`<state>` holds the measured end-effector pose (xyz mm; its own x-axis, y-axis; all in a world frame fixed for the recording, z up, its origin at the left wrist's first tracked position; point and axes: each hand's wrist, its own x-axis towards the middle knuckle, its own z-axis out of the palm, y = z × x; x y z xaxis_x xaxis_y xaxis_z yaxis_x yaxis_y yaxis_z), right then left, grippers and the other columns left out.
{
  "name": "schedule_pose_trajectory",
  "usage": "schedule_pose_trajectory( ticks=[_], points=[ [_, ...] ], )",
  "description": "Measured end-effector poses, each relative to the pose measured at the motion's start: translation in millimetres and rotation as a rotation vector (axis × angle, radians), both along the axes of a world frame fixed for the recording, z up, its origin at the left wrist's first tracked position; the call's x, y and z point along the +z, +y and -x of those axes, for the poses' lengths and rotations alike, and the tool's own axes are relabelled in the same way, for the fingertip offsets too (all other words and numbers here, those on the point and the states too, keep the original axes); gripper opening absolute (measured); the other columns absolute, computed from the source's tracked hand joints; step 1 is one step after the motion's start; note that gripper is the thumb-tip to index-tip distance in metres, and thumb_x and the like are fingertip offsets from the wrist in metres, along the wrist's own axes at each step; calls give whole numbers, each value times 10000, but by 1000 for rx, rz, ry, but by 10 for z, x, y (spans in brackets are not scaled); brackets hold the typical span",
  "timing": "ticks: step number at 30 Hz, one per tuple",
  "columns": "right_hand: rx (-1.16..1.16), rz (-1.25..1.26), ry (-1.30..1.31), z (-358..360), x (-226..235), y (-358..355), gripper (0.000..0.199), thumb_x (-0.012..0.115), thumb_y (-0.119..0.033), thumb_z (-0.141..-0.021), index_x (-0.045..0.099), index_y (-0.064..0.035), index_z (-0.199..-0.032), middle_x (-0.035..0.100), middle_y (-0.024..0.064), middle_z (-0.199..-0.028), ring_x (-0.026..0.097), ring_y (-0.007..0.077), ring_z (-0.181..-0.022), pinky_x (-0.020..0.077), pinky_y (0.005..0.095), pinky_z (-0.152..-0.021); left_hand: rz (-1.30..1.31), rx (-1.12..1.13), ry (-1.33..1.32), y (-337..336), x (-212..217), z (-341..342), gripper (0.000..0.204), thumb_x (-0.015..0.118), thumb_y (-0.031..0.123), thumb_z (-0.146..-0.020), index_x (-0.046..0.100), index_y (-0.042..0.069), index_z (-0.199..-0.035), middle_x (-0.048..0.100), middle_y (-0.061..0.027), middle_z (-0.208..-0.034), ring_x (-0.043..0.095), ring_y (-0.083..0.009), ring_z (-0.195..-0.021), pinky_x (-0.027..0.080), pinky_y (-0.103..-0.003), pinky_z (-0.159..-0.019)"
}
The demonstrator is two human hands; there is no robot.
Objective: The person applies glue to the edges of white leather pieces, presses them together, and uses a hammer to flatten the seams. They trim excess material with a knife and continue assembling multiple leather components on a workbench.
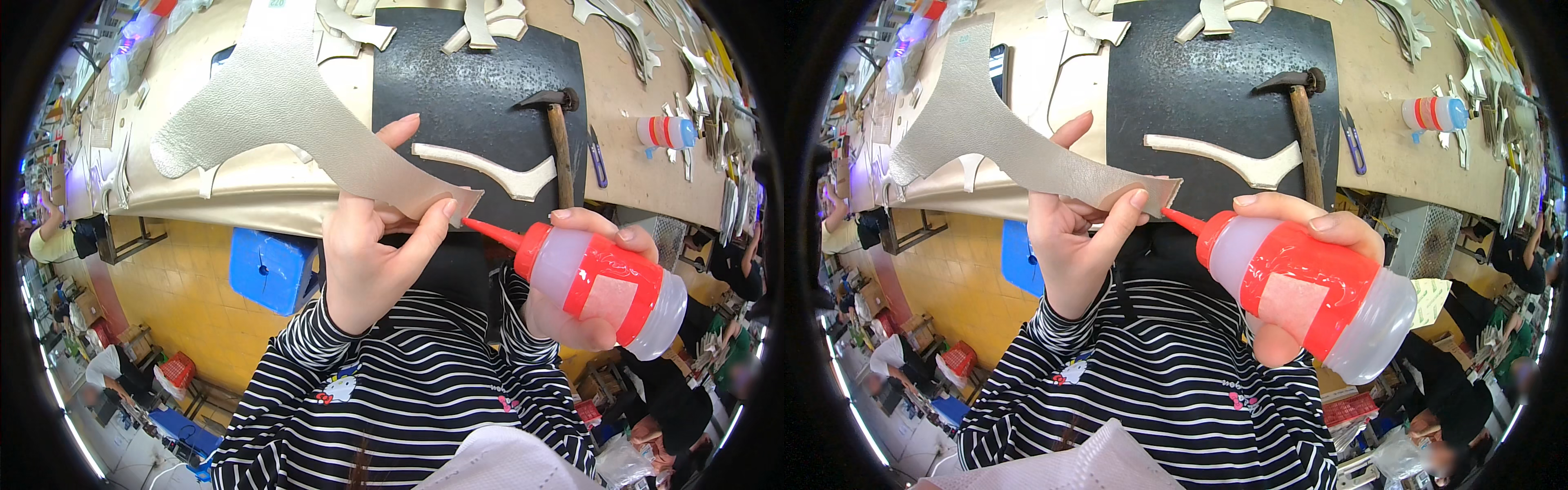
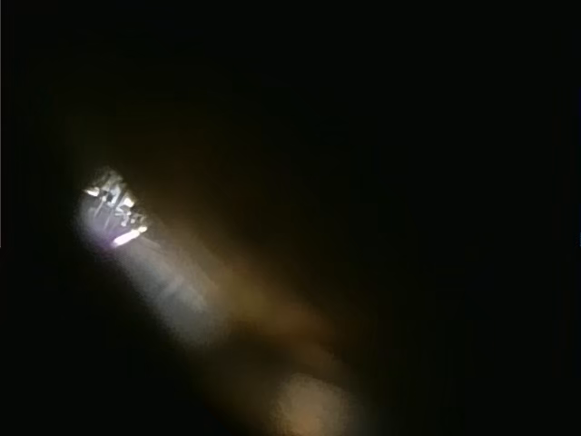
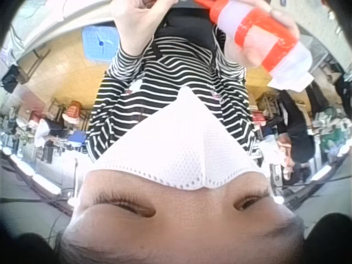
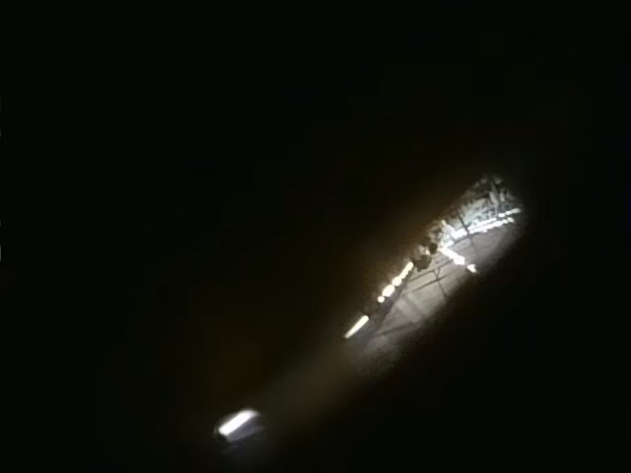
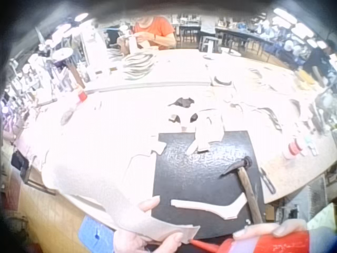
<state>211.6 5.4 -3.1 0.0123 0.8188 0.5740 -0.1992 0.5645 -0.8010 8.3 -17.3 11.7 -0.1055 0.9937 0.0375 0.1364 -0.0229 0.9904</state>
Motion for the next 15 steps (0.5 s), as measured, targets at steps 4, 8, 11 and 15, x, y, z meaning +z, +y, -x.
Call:
schedule_pose_trajectory(
  ticks=[4, 8, 11, 15],
  points=[
    [26, 16, -2, -6, 10, -13, 923, 655, -704, -821, 380, 61, -1259, 572, 271, -1138, 692, 387, -855, 596, 364, -663, -10, 43, -13, 4, -12, -22, 690, 660, -49, -904, 258, -100, -1462, 594, -227, -1230, 712, -231, -980, 629, -275, -784],
    [52, 37, -1, -10, 27, -24, 918, 665, -694, -821, 379, 56, -1265, 584, 301, -1121, 692, 381, -854, 593, 351, -674, -3, 51, -34, 12, -29, -32, 687, 658, -48, -906, 259, -98, -1463, 620, -220, -1183, 714, -230, -970, 629, -271, -776],
    [74, 52, -5, -14, 14, -33, 914, 672, -687, -821, 378, 53, -1270, 593, 324, -1108, 693, 376, -854, 591, 342, -683, 5, 53, -37, 10, -29, -32, 690, 659, -48, -906, 257, -95, -1465, 625, -219, -1170, 714, -230, -970, 630, -270, -772],
    [106, 87, -15, -48, 8, -41, 908, 682, -677, -822, 377, 48, -1276, 605, 355, -1092, 694, 370, -854, 587, 329, -694, -1, 33, -37, 26, -14, -26, 697, 660, -45, -906, 251, -94, -1468, 629, -215, -1157, 713, -227, -971, 629, -270, -773]
  ],
)
